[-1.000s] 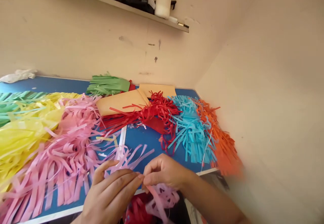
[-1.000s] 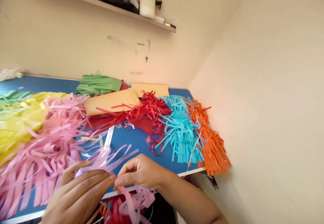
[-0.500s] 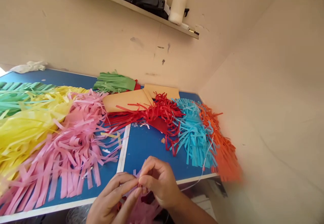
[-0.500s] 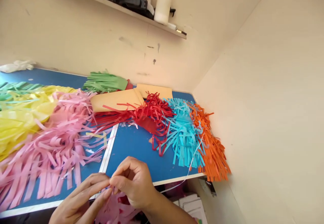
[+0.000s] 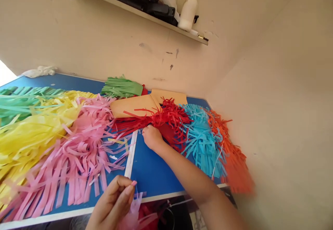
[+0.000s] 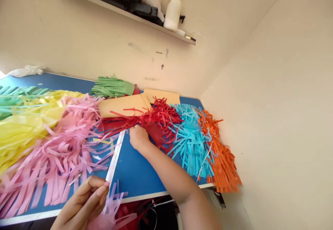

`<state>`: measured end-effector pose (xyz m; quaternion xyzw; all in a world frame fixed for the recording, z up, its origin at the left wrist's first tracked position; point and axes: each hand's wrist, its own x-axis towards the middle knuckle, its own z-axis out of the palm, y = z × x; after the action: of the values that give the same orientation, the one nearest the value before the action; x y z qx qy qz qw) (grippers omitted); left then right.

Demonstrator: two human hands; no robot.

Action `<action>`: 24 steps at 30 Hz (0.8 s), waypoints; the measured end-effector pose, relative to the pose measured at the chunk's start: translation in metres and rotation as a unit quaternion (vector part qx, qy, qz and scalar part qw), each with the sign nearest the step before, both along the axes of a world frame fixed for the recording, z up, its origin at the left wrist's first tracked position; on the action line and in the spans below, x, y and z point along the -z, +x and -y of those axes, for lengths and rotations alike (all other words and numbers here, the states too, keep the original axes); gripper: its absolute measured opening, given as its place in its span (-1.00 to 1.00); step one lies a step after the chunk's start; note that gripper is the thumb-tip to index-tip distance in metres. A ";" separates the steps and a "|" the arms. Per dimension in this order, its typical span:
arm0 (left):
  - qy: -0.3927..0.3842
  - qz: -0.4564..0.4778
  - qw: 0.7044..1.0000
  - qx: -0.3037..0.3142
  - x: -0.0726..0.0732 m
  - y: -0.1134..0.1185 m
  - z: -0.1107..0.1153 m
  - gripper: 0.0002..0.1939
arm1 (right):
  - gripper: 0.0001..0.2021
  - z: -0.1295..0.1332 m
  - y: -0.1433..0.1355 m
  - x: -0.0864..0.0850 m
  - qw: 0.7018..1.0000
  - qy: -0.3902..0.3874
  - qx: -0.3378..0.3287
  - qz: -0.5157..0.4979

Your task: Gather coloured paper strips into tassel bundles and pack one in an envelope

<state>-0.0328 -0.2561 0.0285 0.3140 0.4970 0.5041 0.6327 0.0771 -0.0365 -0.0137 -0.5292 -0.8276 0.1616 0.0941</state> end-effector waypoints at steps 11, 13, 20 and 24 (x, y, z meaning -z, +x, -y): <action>0.052 -0.053 0.997 0.020 0.002 0.025 0.005 -0.54 | -0.84 0.008 -0.013 -0.010 0.999 -0.027 0.004 -0.033; 0.056 -0.071 0.996 0.008 0.002 0.021 0.008 -0.55 | -0.81 0.007 -0.014 -0.015 0.998 -0.040 0.018 -0.049; 0.059 -0.104 0.992 -0.041 0.003 -0.002 0.014 -0.52 | -0.86 0.060 -0.001 -0.049 0.975 -0.116 -0.015 -0.188; 0.068 -0.136 0.987 -0.052 0.008 -0.010 0.014 -0.54 | -0.88 0.129 0.019 -0.054 0.904 -0.221 -0.025 -0.364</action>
<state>-0.0427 -0.2700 0.0204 0.3960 0.5584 0.5213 0.5095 0.0964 -0.1652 0.0406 -0.4202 -0.6916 0.5240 0.2655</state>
